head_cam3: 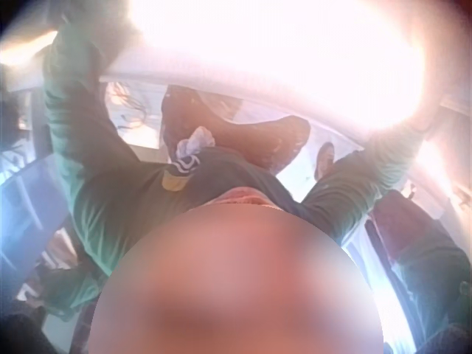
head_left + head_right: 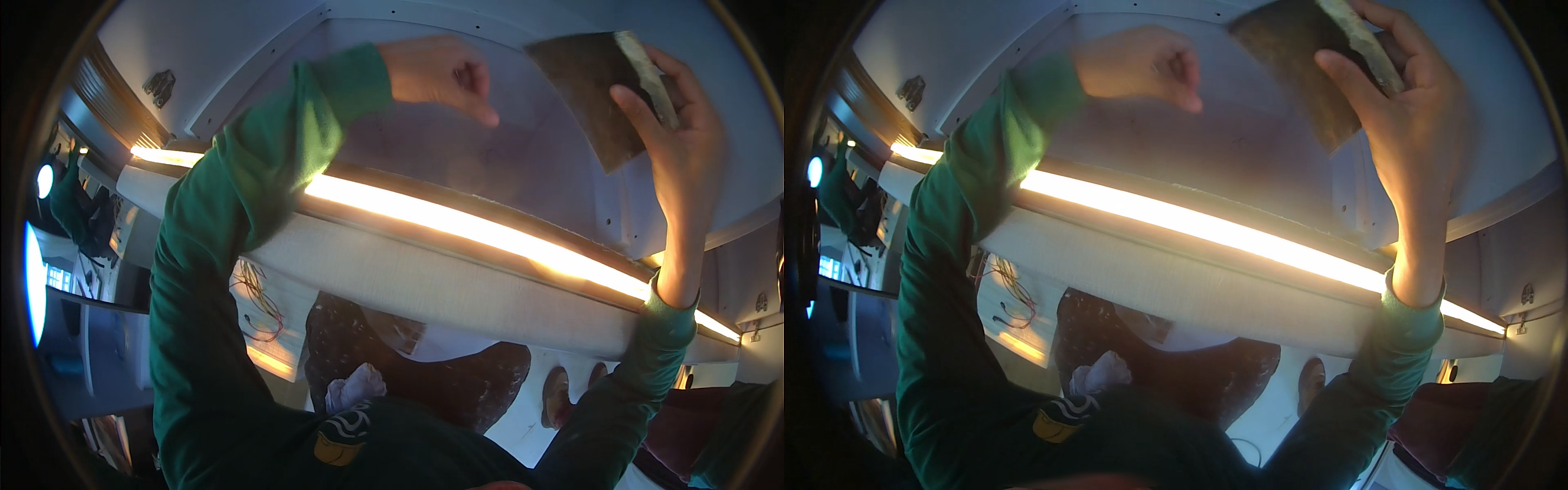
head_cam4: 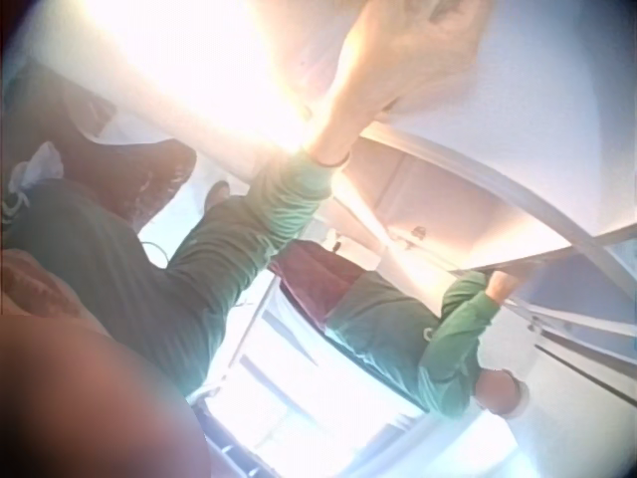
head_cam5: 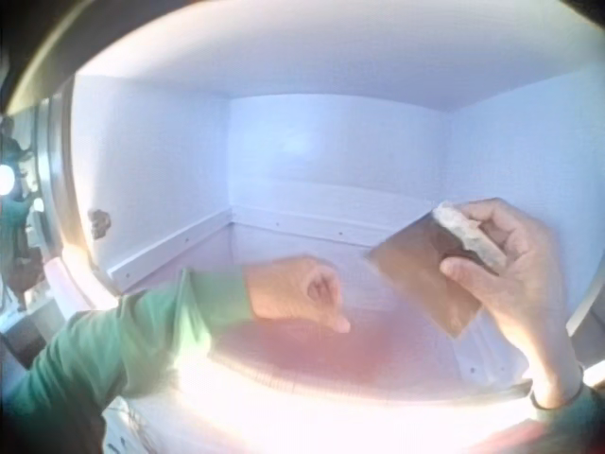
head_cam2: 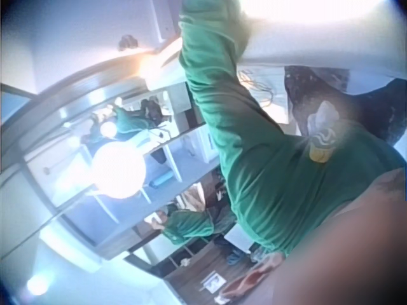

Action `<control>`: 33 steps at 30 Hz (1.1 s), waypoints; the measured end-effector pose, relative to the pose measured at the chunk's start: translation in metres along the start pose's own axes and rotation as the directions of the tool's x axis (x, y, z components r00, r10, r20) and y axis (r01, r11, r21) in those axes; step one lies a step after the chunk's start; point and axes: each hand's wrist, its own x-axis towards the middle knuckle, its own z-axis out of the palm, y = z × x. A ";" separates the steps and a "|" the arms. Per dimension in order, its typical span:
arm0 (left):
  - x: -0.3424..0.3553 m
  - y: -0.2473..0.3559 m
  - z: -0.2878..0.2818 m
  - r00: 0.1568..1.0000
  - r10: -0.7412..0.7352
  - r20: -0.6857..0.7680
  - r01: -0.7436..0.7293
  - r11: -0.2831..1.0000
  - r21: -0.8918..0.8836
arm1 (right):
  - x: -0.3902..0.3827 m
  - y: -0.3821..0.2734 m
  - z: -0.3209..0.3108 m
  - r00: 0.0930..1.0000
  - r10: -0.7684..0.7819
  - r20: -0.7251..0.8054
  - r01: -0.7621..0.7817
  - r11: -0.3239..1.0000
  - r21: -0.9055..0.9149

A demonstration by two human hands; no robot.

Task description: The person installs an LED strip along a curved white panel, pressing it into place and smoothing it with a cloth. They use a small scraper-like tool to adjust the strip and continue wiping the surface to secure the installation.

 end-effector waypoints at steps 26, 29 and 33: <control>-0.049 0.055 -0.014 0.947 0.012 0.320 -0.022 0.999 0.029 | -0.043 -0.041 0.021 0.860 0.112 0.497 -0.150 0.988 0.038; -0.054 0.061 -0.013 0.949 -0.034 0.315 0.012 0.997 0.074 | -0.041 -0.043 0.018 0.833 -0.010 0.553 -0.037 0.997 0.074; -0.050 0.056 -0.012 0.936 0.042 0.349 -0.040 0.999 -0.012 | -0.042 -0.044 0.020 0.820 0.059 0.570 -0.067 0.998 -0.008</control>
